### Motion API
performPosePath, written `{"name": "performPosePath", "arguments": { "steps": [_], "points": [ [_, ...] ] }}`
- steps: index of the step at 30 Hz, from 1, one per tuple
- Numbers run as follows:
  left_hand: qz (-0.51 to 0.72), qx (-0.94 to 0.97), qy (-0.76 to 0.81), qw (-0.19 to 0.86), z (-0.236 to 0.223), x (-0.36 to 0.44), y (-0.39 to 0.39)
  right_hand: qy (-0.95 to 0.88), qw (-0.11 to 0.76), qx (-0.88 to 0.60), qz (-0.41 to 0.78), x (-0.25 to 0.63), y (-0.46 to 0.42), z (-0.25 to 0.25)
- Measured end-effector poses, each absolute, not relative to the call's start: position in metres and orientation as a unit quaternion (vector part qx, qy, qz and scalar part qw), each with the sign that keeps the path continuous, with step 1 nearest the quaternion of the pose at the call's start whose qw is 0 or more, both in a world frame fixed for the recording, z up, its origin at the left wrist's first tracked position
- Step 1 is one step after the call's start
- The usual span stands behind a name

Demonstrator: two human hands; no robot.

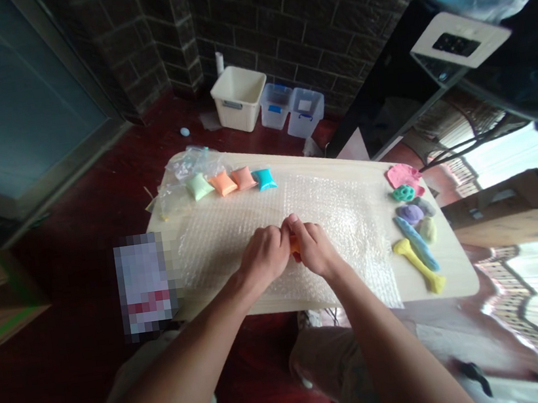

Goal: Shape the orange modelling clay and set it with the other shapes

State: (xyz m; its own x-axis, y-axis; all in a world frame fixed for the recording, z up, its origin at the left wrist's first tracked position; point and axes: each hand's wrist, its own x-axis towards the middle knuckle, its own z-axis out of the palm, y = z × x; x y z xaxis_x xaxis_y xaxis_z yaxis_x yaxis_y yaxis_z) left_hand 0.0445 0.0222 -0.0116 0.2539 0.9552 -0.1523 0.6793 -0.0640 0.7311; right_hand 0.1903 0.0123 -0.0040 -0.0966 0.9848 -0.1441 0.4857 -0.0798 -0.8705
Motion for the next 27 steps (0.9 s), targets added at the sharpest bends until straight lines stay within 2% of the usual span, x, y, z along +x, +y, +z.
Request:
{"name": "performPosePath", "arguments": {
  "steps": [10, 15, 21, 27],
  "points": [
    [0.158, 0.722, 0.58, 0.342, -0.008, 0.043, 0.019, -0.632, 0.281, -0.608, 0.39, 0.183, 0.012, -0.006],
    [0.195, 0.693, 0.597, 0.354, -0.011, 0.042, 0.026, -0.616, 0.314, -0.629, 0.355, 0.184, 0.008, -0.003],
    [0.279, 0.642, 0.601, 0.385, -0.02, 0.046, 0.024, -0.658, 0.284, -0.636, 0.285, 0.181, 0.011, -0.006],
    [0.307, 0.651, 0.577, 0.387, -0.016, 0.046, 0.026, -0.597, 0.332, -0.679, 0.27, 0.182, 0.021, -0.013]
  ]
}}
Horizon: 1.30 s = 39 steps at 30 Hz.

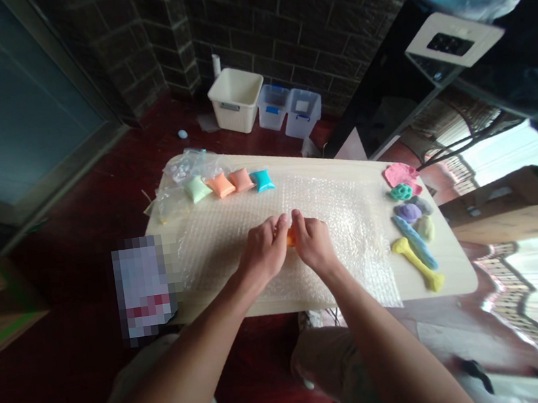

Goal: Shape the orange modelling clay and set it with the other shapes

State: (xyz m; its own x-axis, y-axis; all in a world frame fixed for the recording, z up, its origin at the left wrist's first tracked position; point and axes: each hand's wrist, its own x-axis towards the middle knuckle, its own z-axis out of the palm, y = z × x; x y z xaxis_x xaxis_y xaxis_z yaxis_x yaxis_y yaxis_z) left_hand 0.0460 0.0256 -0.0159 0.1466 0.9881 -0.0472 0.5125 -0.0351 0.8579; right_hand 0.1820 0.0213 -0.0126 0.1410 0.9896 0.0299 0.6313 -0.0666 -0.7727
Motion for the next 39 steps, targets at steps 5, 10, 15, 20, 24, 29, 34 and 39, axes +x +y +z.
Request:
{"name": "performPosePath", "arguments": {
  "steps": [5, 10, 15, 20, 24, 29, 34, 39],
  "points": [
    [0.241, 0.676, 0.602, 0.351, -0.008, 0.045, 0.025, -0.562, 0.339, -0.689, 0.308, 0.184, 0.019, -0.011],
    [0.199, 0.67, 0.638, 0.323, -0.006, 0.046, 0.029, -0.617, 0.342, -0.635, 0.315, 0.187, 0.01, -0.007],
    [0.195, 0.654, 0.655, 0.325, -0.005, 0.047, 0.032, -0.675, 0.33, -0.622, 0.222, 0.182, 0.01, -0.009],
    [0.261, 0.615, 0.629, 0.397, -0.004, 0.042, 0.031, -0.643, 0.361, -0.643, 0.206, 0.182, 0.017, -0.011],
    [0.275, 0.608, 0.596, 0.447, -0.007, 0.04, 0.029, -0.609, 0.373, -0.657, 0.241, 0.187, 0.016, -0.012],
    [0.295, 0.634, 0.602, 0.385, -0.013, 0.043, 0.032, -0.555, 0.409, -0.617, 0.38, 0.191, 0.013, -0.016],
    [0.304, 0.636, 0.617, 0.35, -0.015, 0.043, 0.034, -0.451, 0.467, -0.58, 0.492, 0.195, 0.017, -0.017],
    [0.32, 0.637, 0.618, 0.333, -0.014, 0.042, 0.033, -0.468, 0.436, -0.589, 0.495, 0.194, 0.015, -0.01]
  ]
}}
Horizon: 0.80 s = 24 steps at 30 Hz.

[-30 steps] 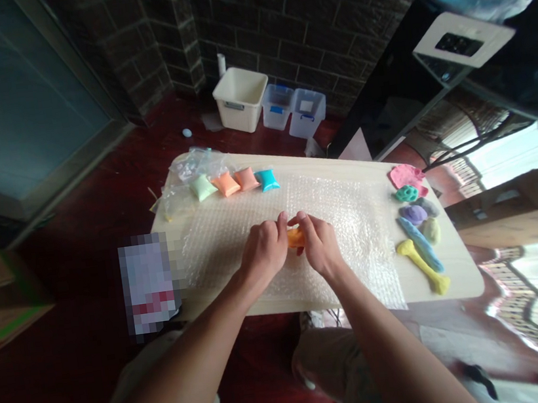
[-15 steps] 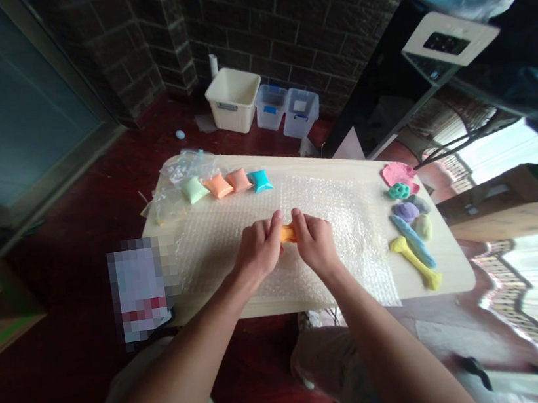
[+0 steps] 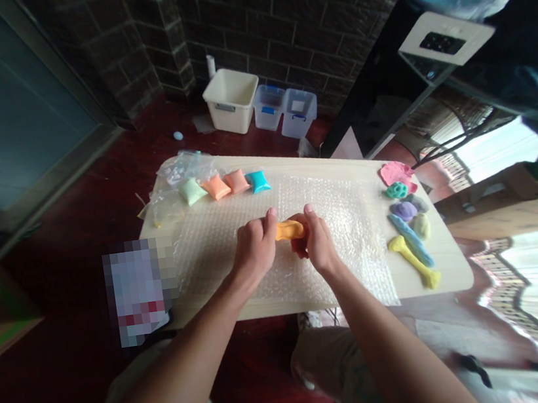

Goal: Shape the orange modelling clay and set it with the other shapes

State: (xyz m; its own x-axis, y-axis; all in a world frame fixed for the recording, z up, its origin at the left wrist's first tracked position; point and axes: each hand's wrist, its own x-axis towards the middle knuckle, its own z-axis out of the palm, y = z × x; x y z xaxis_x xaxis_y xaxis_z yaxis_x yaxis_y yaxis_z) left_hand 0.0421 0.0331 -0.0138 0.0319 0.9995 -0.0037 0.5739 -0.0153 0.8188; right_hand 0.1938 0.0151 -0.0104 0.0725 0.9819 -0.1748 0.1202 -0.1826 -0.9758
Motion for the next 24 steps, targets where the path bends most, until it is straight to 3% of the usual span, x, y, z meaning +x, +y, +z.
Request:
{"name": "performPosePath", "arguments": {
  "steps": [8, 14, 21, 24],
  "points": [
    [0.354, 0.727, 0.481, 0.34, -0.022, 0.046, 0.023, -0.489, 0.411, -0.654, 0.407, 0.195, 0.02, -0.016],
    [0.375, 0.684, 0.51, 0.362, -0.021, 0.048, 0.022, -0.542, 0.411, -0.66, 0.32, 0.192, 0.021, -0.016],
    [0.294, 0.483, 0.439, 0.698, -0.018, 0.042, 0.031, -0.62, 0.404, -0.617, 0.269, 0.199, 0.015, -0.014],
    [0.243, 0.461, 0.379, 0.765, -0.008, 0.034, 0.033, -0.663, 0.4, -0.566, 0.285, 0.204, 0.013, -0.008]
  ]
}}
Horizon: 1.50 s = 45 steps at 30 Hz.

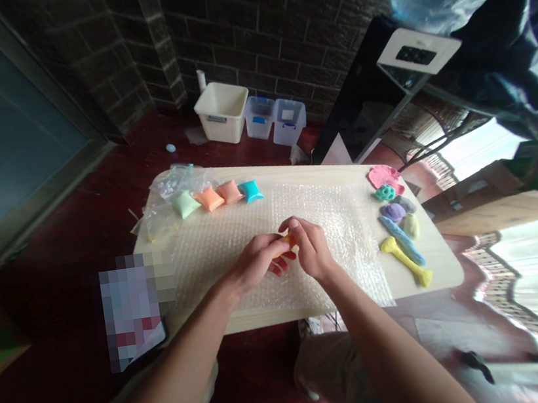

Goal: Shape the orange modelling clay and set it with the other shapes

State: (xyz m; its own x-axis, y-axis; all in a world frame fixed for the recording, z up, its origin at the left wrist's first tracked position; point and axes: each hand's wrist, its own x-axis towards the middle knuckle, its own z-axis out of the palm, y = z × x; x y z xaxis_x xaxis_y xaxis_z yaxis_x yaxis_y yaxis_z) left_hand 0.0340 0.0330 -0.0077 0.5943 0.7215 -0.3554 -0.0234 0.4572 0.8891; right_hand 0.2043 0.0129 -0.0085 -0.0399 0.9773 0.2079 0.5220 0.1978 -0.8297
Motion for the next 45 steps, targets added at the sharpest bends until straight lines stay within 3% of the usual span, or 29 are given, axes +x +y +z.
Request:
{"name": "performPosePath", "arguments": {
  "steps": [6, 13, 19, 27, 32, 37, 39, 41, 45],
  "points": [
    [0.14, 0.516, 0.379, 0.755, 0.003, 0.022, 0.032, -0.722, 0.369, -0.491, 0.318, 0.206, 0.012, 0.001],
    [0.145, 0.565, 0.407, 0.703, -0.006, 0.031, 0.028, -0.76, 0.344, -0.477, 0.276, 0.205, 0.012, -0.002],
    [0.198, 0.713, 0.477, 0.475, -0.019, 0.04, 0.025, -0.745, 0.257, -0.58, 0.206, 0.2, 0.014, -0.009],
    [0.199, 0.731, 0.493, 0.427, -0.025, 0.034, 0.022, -0.759, 0.238, -0.588, 0.147, 0.186, 0.014, -0.008],
    [0.18, 0.721, 0.514, 0.428, -0.015, 0.023, 0.025, -0.743, 0.301, -0.543, 0.251, 0.188, 0.002, -0.008],
    [0.187, 0.715, 0.511, 0.439, -0.004, 0.021, 0.028, -0.557, 0.523, -0.547, 0.342, 0.194, 0.004, -0.012],
    [0.198, 0.731, 0.511, 0.407, -0.004, 0.023, 0.027, -0.513, 0.574, -0.534, 0.35, 0.194, 0.009, -0.01],
    [0.206, 0.746, 0.508, 0.379, -0.005, 0.026, 0.025, -0.537, 0.559, -0.515, 0.365, 0.191, 0.01, -0.008],
    [0.21, 0.767, 0.476, 0.375, -0.009, 0.034, 0.018, -0.616, 0.444, -0.516, 0.396, 0.179, 0.003, -0.003]
  ]
}}
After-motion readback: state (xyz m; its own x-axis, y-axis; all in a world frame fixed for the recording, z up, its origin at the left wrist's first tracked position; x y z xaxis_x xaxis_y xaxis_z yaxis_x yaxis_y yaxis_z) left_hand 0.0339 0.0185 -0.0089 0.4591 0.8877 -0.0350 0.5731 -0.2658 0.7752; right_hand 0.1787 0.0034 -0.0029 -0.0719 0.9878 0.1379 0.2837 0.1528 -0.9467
